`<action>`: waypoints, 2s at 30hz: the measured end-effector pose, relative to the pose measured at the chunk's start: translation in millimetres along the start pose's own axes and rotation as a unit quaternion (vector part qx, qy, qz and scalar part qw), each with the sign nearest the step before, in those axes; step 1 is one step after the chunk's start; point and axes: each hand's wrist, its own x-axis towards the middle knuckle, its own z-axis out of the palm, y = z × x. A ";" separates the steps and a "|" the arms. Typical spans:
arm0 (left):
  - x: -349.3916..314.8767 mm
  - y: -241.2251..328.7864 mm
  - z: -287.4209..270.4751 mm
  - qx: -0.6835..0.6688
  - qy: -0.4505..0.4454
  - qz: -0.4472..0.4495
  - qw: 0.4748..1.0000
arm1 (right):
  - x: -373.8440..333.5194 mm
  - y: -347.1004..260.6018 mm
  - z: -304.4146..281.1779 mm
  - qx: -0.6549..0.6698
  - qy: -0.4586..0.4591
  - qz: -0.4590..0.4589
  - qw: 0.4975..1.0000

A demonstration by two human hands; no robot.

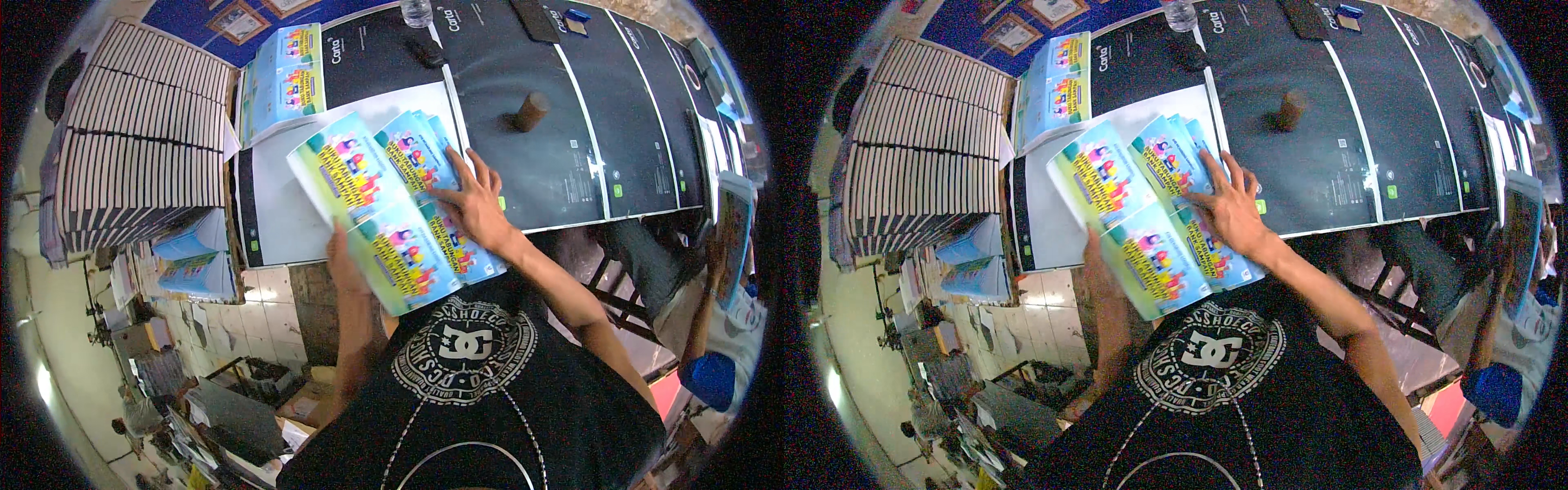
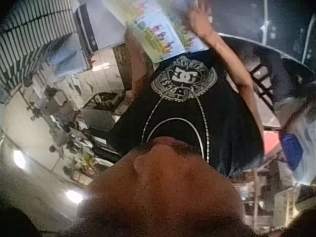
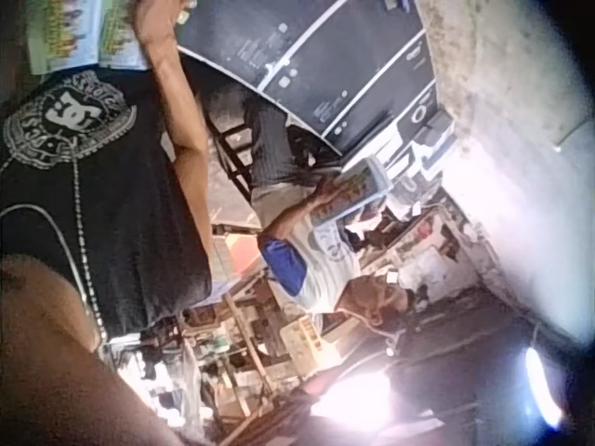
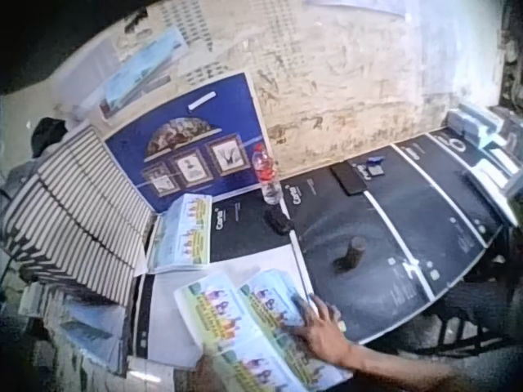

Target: The person organizes printed pamphlets on a large workspace by fanning out a stack, aligning the edges, and stacking them in small bundles. The person repeats these actions for different stacks of colorful booklets and places them on a central workspace.

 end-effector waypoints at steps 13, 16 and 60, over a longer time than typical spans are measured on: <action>1.5 -20.3 49.6 0.015 -0.058 -0.034 0.998 | 16.5 -2.5 -9.7 0.282 -0.095 0.126 0.947; 2.1 -21.2 45.3 0.018 -0.052 -0.031 0.998 | 17.0 -2.9 -8.9 0.280 -0.102 0.132 0.946; 1.0 -19.4 22.0 0.100 -0.022 0.012 0.995 | 16.5 4.4 -3.7 0.321 -0.073 0.083 0.941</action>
